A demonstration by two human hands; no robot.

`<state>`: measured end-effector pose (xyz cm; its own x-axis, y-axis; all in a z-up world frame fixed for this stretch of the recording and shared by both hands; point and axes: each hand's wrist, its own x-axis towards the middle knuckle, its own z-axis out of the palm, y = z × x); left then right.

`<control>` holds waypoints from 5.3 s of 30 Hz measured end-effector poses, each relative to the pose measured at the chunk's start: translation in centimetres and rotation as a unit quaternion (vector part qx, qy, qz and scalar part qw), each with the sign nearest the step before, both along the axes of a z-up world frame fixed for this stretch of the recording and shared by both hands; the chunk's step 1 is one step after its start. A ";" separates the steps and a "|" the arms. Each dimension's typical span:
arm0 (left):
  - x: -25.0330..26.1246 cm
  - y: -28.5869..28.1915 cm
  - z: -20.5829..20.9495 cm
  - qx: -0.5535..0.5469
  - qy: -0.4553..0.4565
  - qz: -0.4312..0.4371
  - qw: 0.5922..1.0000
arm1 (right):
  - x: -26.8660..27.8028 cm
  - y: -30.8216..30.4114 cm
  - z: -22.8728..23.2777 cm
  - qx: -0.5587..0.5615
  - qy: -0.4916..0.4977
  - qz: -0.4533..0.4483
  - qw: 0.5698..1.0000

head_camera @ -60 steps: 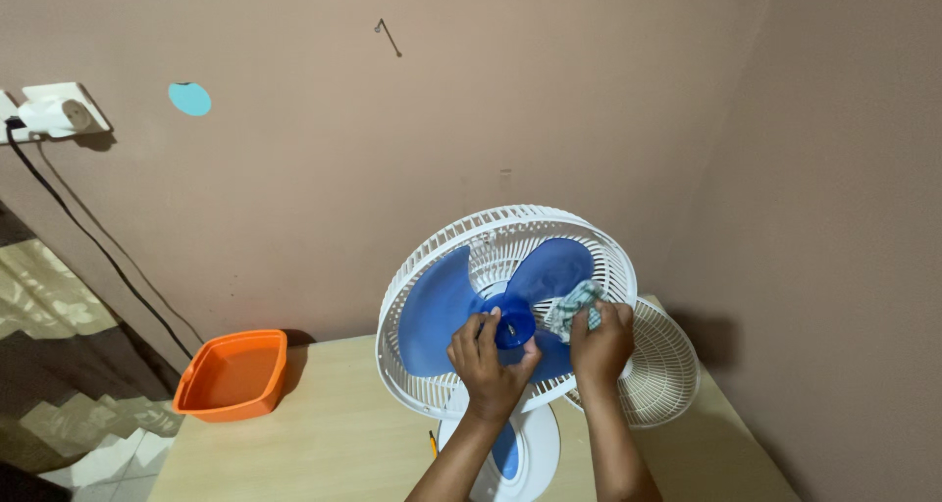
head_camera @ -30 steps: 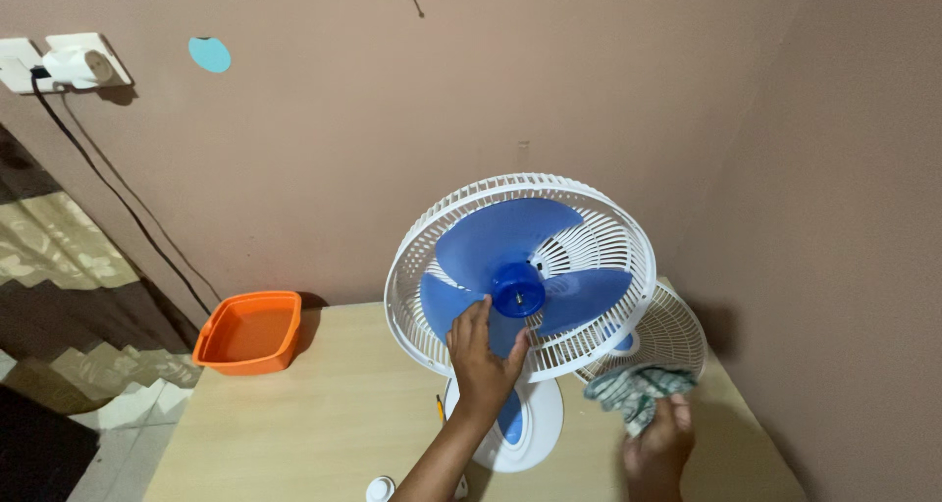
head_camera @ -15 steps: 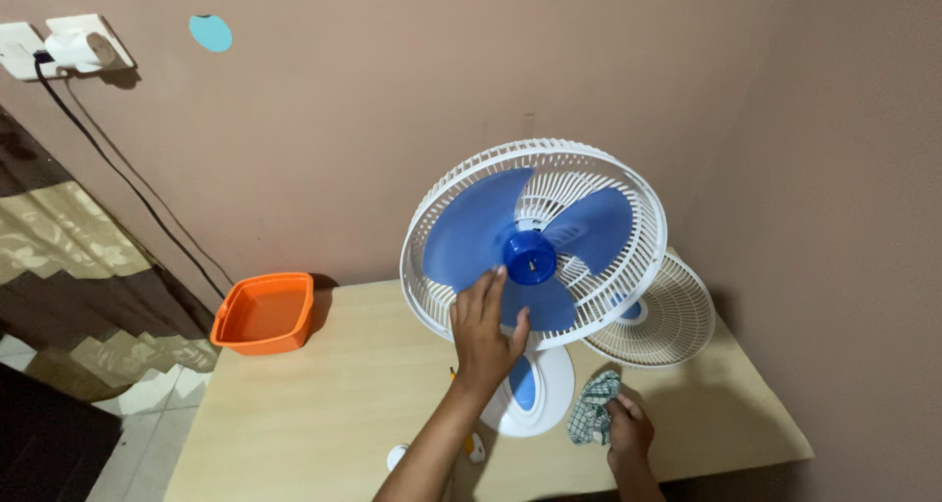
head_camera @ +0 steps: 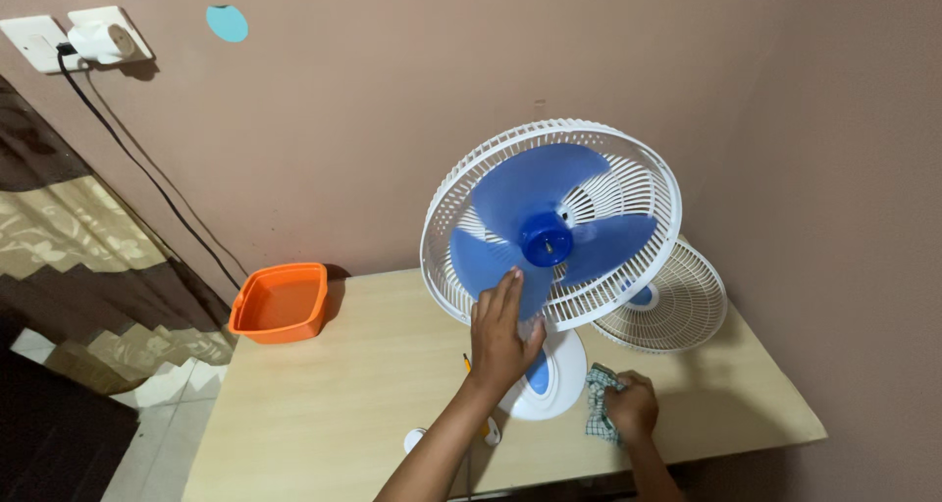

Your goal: The person assembles a white and blue table fan on a wooden table. They wipe the fan's neck and base with a cloth, then attach the front cage, secure it with a nut, and install the blue fan blades. Finally, they wipe the blades and secure them with a cap.

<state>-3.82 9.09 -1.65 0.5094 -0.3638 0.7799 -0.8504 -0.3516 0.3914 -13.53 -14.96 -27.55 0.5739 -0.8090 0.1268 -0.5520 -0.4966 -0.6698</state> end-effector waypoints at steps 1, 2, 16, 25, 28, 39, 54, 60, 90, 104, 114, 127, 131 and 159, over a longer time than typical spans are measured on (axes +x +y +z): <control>-0.3 0.3 -0.3 -0.007 0.004 -0.001 1.000 | -0.1 0.0 0.0 0.017 0.027 0.012 0.999; -0.4 0.7 -0.5 -0.008 0.008 0.000 1.000 | 0.0 0.0 0.1 0.033 0.054 0.025 0.998; -2.0 4.3 -1.2 -0.100 0.019 0.054 0.993 | 1.4 3.2 12.8 0.084 -0.135 0.222 0.962; -2.3 6.5 -7.6 -0.174 0.233 0.088 0.953 | 2.8 4.3 12.7 0.286 -0.179 0.337 0.879; -1.6 8.7 -10.7 -0.135 0.318 0.180 0.921 | 3.1 5.1 12.6 0.280 -0.198 0.384 0.858; -1.8 13.1 -23.4 0.240 0.381 0.427 0.784 | 4.0 7.1 14.8 0.280 -0.210 0.442 0.826; -3.6 8.2 -14.9 -0.175 0.413 0.227 0.864 | 2.6 6.9 16.1 0.252 -0.214 0.454 0.828; -6.1 1.3 -0.3 -0.142 0.082 0.070 0.984 | 1.7 8.5 21.2 0.206 -0.310 0.433 0.821; -1.4 -1.9 4.1 -0.181 0.113 -0.051 0.976 | 6.8 5.3 21.4 0.404 -0.494 0.319 0.701; 1.2 -1.8 6.4 -0.161 0.118 -0.063 0.978 | 6.9 9.7 27.6 -0.169 -0.464 0.201 0.846; 2.0 -1.0 5.8 -0.142 0.139 -0.095 0.976 | 7.9 11.2 28.6 -0.217 -0.437 0.178 0.855; 1.4 -1.6 6.8 -0.122 0.107 -0.128 0.978 | 7.1 11.0 27.4 -0.160 -0.431 0.200 0.865; 1.4 -1.7 7.1 -0.113 0.064 -0.105 0.986 | 7.4 10.7 26.8 -0.165 -0.445 0.192 0.859; 2.1 -3.2 5.1 -0.041 0.013 0.021 0.999 | 7.5 9.5 28.7 -0.153 -0.422 0.206 0.870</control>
